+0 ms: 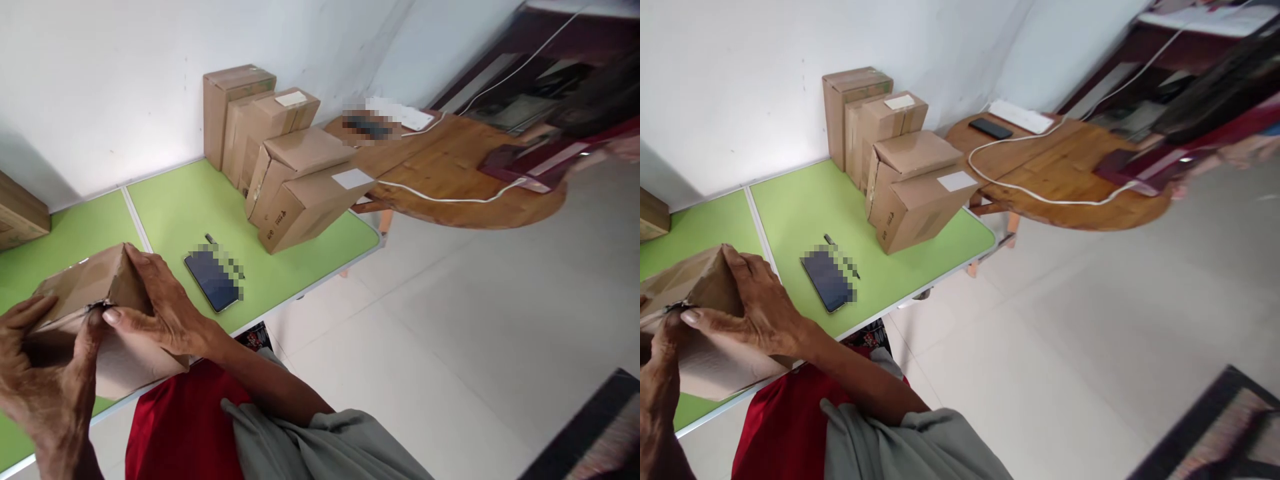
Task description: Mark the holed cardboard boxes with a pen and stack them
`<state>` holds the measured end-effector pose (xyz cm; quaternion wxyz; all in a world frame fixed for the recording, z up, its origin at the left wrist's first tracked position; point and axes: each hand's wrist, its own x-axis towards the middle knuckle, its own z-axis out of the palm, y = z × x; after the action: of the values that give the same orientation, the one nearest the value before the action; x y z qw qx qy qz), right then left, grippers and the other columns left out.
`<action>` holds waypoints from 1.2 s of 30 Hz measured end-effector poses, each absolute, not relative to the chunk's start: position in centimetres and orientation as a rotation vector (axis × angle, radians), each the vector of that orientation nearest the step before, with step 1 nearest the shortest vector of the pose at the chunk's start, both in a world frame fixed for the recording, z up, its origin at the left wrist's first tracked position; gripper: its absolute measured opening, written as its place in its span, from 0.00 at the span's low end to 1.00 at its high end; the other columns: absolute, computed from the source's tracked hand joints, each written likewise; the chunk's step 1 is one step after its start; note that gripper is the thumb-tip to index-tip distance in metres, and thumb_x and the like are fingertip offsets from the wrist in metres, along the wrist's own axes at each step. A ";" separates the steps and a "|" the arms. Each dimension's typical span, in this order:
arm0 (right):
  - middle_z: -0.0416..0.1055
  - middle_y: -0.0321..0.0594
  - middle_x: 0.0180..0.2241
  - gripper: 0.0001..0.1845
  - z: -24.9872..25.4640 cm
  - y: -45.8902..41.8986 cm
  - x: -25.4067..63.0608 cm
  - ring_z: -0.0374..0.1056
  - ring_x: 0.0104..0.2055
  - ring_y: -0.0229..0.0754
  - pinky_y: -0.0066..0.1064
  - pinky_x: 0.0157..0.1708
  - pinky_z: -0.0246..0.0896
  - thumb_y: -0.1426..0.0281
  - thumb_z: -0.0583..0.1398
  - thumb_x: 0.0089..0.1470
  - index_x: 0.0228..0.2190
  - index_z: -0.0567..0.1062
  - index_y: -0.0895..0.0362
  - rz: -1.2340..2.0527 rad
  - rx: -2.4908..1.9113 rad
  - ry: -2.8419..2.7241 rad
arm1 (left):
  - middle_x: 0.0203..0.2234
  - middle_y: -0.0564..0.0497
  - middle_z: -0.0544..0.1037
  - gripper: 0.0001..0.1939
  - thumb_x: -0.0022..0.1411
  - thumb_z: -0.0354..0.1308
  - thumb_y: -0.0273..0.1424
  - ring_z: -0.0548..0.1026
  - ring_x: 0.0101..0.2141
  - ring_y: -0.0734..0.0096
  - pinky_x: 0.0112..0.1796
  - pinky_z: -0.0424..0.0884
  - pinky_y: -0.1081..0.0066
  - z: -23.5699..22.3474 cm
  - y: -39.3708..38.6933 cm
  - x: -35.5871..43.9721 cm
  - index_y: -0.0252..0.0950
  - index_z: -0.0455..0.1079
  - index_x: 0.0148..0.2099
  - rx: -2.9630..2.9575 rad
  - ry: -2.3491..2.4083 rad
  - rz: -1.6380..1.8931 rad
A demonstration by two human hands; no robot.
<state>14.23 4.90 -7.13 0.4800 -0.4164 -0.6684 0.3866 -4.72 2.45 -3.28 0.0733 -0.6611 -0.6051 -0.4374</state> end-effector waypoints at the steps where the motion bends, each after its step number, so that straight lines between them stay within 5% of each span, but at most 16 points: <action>1: 0.61 0.51 0.76 0.47 -7.8 4.9 14.8 0.58 0.79 0.57 0.58 0.78 0.57 0.46 0.65 0.72 0.80 0.53 0.46 0.943 -1.019 -1.622 | 0.57 0.34 0.84 0.32 0.62 0.70 0.57 0.76 0.63 0.31 0.69 0.58 0.34 -3.4 2.7 -4.6 0.38 0.83 0.57 -1.953 -1.776 -1.312; 6: 0.78 0.51 0.59 0.27 -12.3 4.2 18.1 0.75 0.62 0.55 0.52 0.65 0.72 0.52 0.61 0.76 0.67 0.75 0.51 0.846 -1.177 -1.549 | 0.54 0.38 0.86 0.37 0.56 0.68 0.65 0.78 0.60 0.33 0.68 0.61 0.35 -3.5 3.7 -4.7 0.41 0.83 0.54 -1.879 -1.740 -1.350; 11: 0.81 0.51 0.49 0.15 -13.8 4.3 22.6 0.79 0.46 0.50 0.40 0.53 0.74 0.64 0.64 0.72 0.54 0.83 0.59 0.613 -1.614 -1.430 | 0.56 0.36 0.86 0.35 0.59 0.68 0.64 0.78 0.59 0.31 0.66 0.59 0.32 -3.1 4.0 -3.8 0.41 0.82 0.53 -1.942 -1.734 -1.285; 21: 0.81 0.55 0.57 0.13 -12.8 4.8 26.3 0.77 0.59 0.55 0.37 0.53 0.67 0.69 0.62 0.75 0.56 0.81 0.59 0.589 -2.204 -1.491 | 0.55 0.35 0.84 0.35 0.61 0.67 0.63 0.78 0.58 0.33 0.67 0.58 0.32 -3.0 4.6 -2.8 0.39 0.80 0.54 -2.009 -1.711 -1.237; 28: 0.86 0.54 0.49 0.13 -13.5 5.9 27.0 0.78 0.50 0.52 0.35 0.42 0.58 0.69 0.60 0.75 0.44 0.85 0.57 0.758 -2.255 -1.591 | 0.61 0.27 0.80 0.44 0.60 0.68 0.66 0.73 0.62 0.30 0.66 0.56 0.32 -2.4 3.7 -2.4 0.34 0.75 0.61 -2.141 -1.714 -1.047; 36: 0.86 0.48 0.43 0.13 -13.1 6.3 28.5 0.75 0.45 0.46 0.31 0.40 0.55 0.74 0.59 0.70 0.40 0.85 0.59 0.818 -2.141 -1.774 | 0.63 0.31 0.79 0.42 0.62 0.69 0.65 0.72 0.63 0.27 0.67 0.55 0.30 -2.7 3.3 -2.9 0.41 0.72 0.65 -2.168 -1.702 -1.033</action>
<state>28.53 6.33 -13.08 0.1212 -0.7333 -0.6075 0.2801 -2.87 3.34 -2.69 0.0990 -0.7329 -0.5754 -0.3492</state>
